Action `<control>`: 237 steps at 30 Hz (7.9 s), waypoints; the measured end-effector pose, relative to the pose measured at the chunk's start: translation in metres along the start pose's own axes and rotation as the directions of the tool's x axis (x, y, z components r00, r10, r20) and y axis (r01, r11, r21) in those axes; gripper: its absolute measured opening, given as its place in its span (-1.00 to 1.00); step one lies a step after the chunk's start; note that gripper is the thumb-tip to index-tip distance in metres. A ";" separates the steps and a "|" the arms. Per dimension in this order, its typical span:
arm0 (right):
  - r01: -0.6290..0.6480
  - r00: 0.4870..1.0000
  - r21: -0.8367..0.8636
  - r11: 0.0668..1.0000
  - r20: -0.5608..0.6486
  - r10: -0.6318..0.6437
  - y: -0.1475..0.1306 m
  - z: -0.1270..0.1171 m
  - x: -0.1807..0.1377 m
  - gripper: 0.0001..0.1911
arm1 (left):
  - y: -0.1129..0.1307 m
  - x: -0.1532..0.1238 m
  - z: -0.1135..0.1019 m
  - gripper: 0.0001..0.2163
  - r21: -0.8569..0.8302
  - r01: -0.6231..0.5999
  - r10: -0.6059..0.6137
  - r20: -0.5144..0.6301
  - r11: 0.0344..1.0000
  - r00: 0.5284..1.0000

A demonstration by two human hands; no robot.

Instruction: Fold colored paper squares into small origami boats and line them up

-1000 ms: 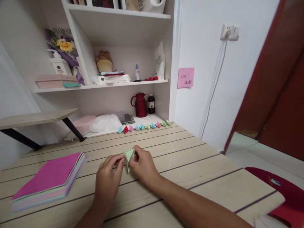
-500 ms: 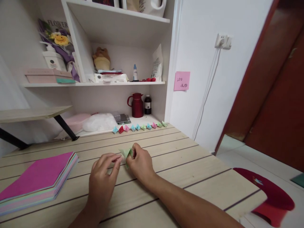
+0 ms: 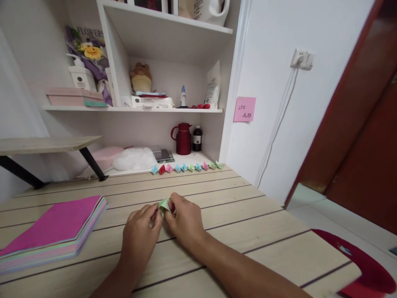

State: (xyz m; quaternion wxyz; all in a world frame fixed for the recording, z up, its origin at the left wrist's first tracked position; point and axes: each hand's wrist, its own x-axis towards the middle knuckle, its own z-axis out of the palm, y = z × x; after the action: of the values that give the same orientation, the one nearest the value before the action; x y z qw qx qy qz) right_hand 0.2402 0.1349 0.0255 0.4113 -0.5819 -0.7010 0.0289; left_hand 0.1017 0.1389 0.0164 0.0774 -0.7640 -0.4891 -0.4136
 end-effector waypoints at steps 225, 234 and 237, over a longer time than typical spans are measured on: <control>-0.446 0.876 0.870 0.211 0.472 -0.095 -0.004 -0.010 -0.013 -0.64 | -0.021 -0.002 -0.029 -0.82 -0.716 0.677 -0.090 0.696 -0.173 0.712; -0.313 0.920 0.763 0.565 0.392 -0.020 -0.001 -0.012 -0.015 -0.82 | -0.018 -0.004 -0.023 -0.79 -0.686 0.683 -0.171 0.664 0.248 0.728; -0.344 0.908 0.626 0.700 0.413 0.077 -0.003 -0.010 -0.020 -0.87 | -0.018 -0.004 -0.023 -0.87 -0.609 0.521 -0.222 0.499 0.598 0.838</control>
State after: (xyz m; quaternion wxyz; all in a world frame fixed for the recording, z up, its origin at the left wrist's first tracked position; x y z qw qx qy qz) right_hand 0.2441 0.1130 0.0231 0.4567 -0.4506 -0.6297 0.4381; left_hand 0.0738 0.1335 0.0233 -0.4147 -0.6721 -0.4413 -0.4261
